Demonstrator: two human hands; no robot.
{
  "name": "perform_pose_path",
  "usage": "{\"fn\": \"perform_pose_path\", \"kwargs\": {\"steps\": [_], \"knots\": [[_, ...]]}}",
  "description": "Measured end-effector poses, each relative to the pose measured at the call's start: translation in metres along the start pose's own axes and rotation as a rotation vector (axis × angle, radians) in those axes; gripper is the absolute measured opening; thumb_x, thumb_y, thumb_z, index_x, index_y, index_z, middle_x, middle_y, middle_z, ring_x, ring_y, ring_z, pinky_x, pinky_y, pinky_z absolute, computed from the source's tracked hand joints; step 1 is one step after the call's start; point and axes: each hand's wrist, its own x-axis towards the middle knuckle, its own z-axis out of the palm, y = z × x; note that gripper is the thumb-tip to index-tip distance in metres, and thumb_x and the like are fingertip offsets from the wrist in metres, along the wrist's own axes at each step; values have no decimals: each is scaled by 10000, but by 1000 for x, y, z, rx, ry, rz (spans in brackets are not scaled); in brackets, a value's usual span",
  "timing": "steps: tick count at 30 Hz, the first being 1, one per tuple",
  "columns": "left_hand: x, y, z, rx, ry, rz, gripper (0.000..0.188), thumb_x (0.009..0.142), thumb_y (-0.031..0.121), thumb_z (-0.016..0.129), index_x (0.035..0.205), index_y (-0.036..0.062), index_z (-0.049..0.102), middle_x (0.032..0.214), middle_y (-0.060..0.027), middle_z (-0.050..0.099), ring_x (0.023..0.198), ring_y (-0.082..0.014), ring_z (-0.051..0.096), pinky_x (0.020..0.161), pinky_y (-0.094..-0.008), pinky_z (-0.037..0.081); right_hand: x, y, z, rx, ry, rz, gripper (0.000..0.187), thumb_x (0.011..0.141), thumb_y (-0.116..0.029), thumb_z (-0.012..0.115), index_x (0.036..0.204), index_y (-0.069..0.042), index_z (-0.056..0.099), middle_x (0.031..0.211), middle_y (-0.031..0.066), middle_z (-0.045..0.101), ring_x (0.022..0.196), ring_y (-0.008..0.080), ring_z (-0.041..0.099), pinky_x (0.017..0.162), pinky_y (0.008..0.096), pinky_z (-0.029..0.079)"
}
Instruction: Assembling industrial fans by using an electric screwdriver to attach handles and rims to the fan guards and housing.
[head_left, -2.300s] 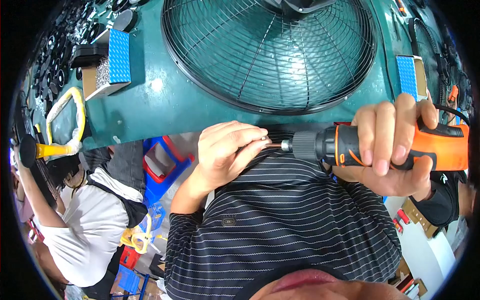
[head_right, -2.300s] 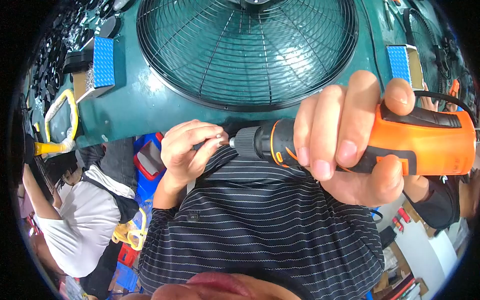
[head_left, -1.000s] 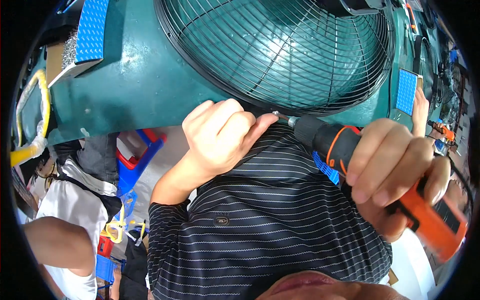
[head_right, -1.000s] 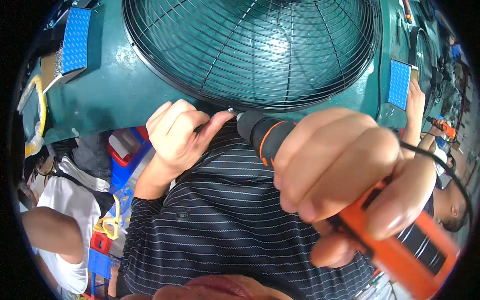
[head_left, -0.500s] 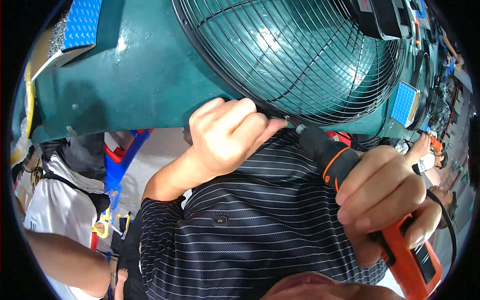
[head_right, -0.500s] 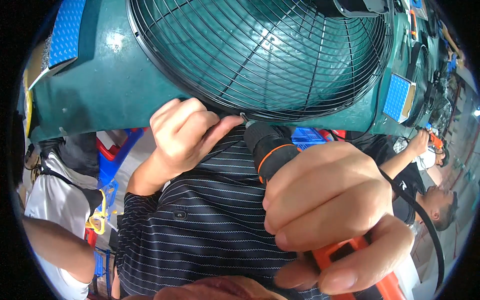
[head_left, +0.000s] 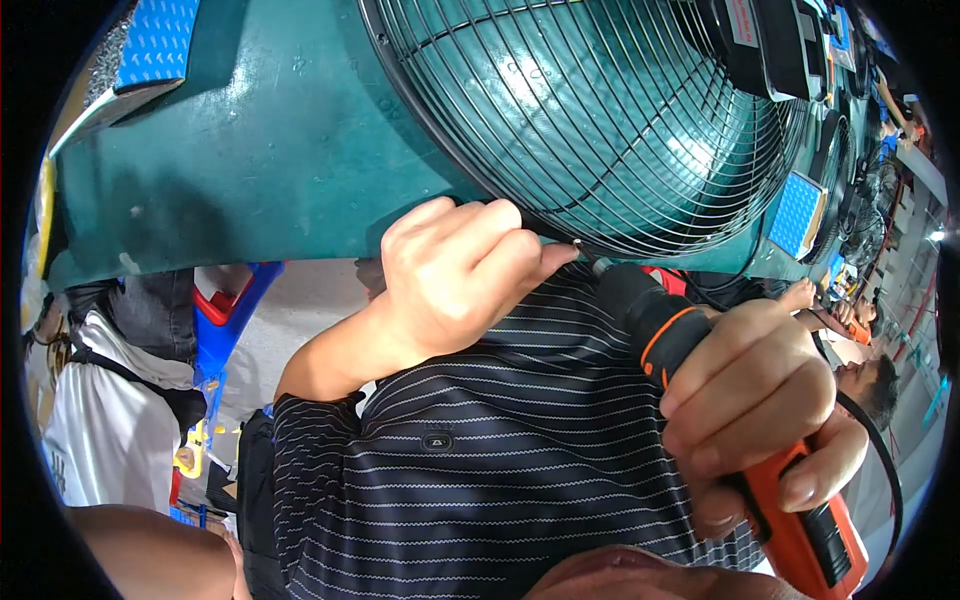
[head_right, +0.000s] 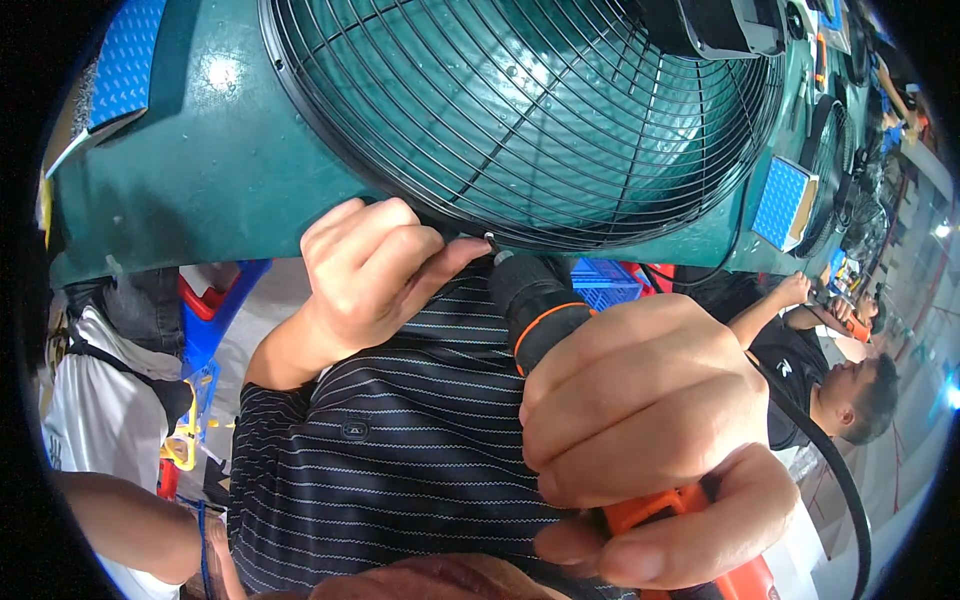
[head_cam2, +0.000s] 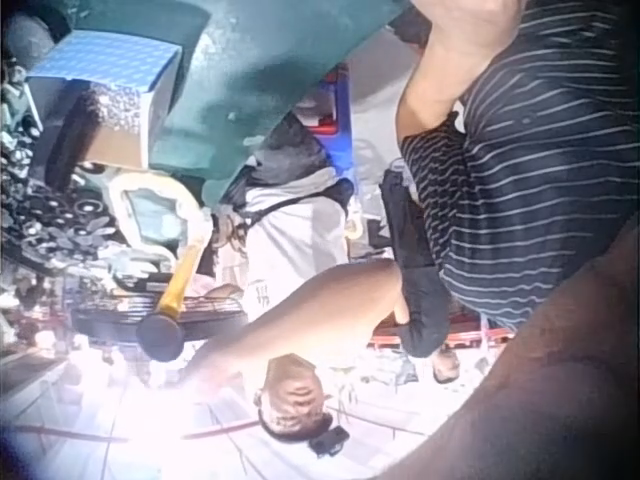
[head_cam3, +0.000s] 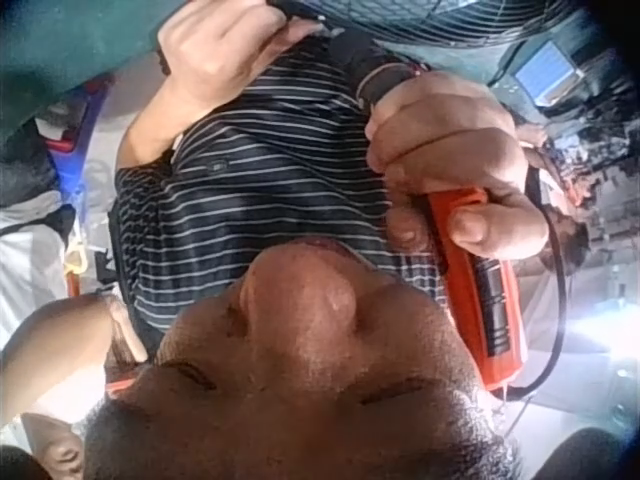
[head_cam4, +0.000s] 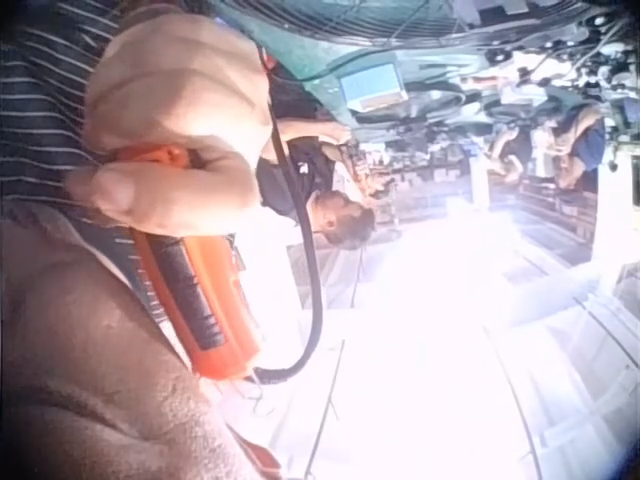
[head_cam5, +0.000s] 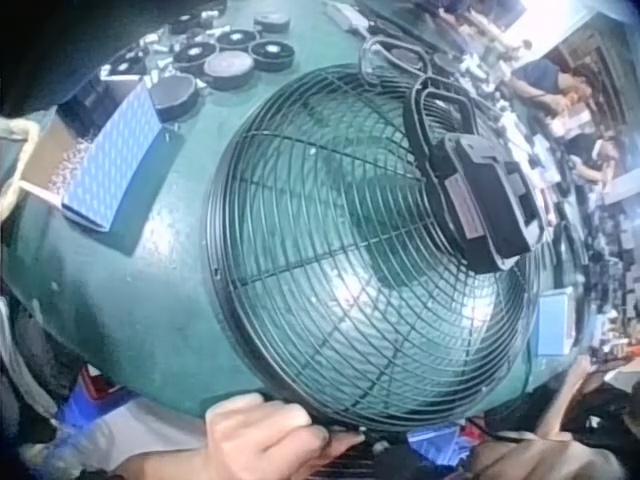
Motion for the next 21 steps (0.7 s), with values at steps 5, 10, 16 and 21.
{"fn": "perform_pose_path", "kwargs": {"steps": [5, 10, 16, 21], "knots": [[1, -1, -1, -17, -17, 5, 352, 618, 181, 894, 668, 92, 557, 567, -3, 431, 437, -173, 399, 417, -299, 295, 0, 4, 0, 34, 27, -22, 450, 787, -89, 816, 1154, -90, 554, 705, 46, 648, 540, 145, 647, 488, 230, 535], [1, -1, -1, -23, -1, 2, 360, 612, 181, 895, 663, 93, 550, 560, -2, 416, 432, -173, 389, 414, -298, 286, 2, 10, -6, 96, -34, -62, 455, 774, -88, 827, 1145, -87, 563, 702, 36, 653, 547, 141, 658, 492, 231, 546], [2, 2, -1, 4, -16, -30, 375, 610, 195, 867, 628, 109, 503, 575, -4, 385, 447, -161, 407, 424, -301, 290, 3, 14, -5, 119, -7, -70, 418, 777, -75, 809, 1118, -78, 567, 687, 42, 651, 541, 145, 661, 486, 228, 557], [2, 2, -2, 26, -9, -40, 380, 610, 203, 838, 605, 123, 466, 598, -8, 363, 467, -151, 431, 436, -307, 300, 11, 16, -9, 210, -93, -54, 352, 763, -47, 796, 1050, -74, 594, 682, 57, 653, 531, 143, 656, 467, 235, 552]]}}
